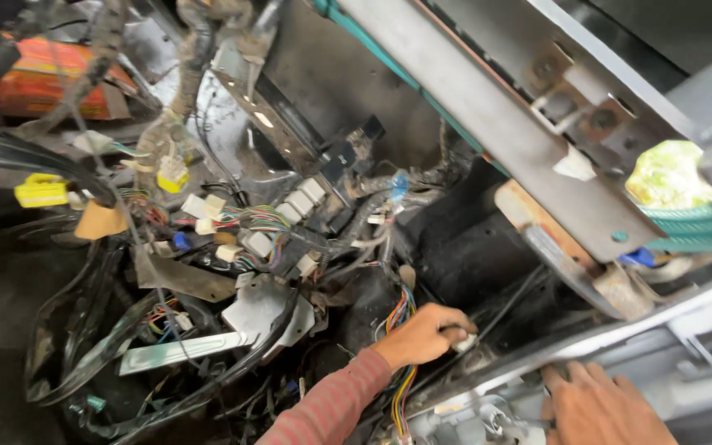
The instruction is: The recorder is seen manipulating and connecting electrical wiring harnesses inside a vehicle's dashboard and door panel.
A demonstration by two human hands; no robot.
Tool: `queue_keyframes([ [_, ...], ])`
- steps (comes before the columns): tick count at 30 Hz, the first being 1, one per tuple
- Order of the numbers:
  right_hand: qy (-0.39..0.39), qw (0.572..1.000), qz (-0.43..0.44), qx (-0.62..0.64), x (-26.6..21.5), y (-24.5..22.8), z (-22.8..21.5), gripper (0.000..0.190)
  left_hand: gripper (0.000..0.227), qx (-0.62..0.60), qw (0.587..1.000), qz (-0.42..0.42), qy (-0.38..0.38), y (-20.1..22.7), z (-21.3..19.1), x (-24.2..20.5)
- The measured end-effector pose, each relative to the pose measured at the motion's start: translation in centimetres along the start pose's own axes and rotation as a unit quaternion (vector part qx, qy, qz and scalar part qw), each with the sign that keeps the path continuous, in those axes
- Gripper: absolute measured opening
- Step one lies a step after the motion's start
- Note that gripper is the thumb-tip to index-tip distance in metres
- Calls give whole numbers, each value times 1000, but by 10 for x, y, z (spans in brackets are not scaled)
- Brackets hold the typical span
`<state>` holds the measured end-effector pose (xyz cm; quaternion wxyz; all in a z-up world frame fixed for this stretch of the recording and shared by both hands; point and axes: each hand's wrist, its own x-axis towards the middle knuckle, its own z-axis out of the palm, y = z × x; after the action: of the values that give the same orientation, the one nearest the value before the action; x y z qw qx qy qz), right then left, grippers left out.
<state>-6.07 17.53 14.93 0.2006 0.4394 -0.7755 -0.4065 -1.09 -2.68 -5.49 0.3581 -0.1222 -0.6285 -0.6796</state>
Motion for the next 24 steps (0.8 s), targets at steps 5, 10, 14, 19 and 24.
queue_keyframes([
  [5,-38,999,-10,-26,-19,-13,-36,60,19,43,988,-56,136,11,17,-1],
  [10,-63,998,-18,-24,-25,-12,-49,44,23,24,986,-104,129,41,20,-6],
  [14,-121,991,-41,-37,-16,-11,-49,23,25,41,988,-69,130,47,15,-12],
  [19,-91,993,-74,-12,-2,-8,-51,24,26,31,988,-34,145,52,19,-24],
  [24,-165,983,-80,11,8,0,-35,41,32,-63,985,-25,156,26,17,-31],
])
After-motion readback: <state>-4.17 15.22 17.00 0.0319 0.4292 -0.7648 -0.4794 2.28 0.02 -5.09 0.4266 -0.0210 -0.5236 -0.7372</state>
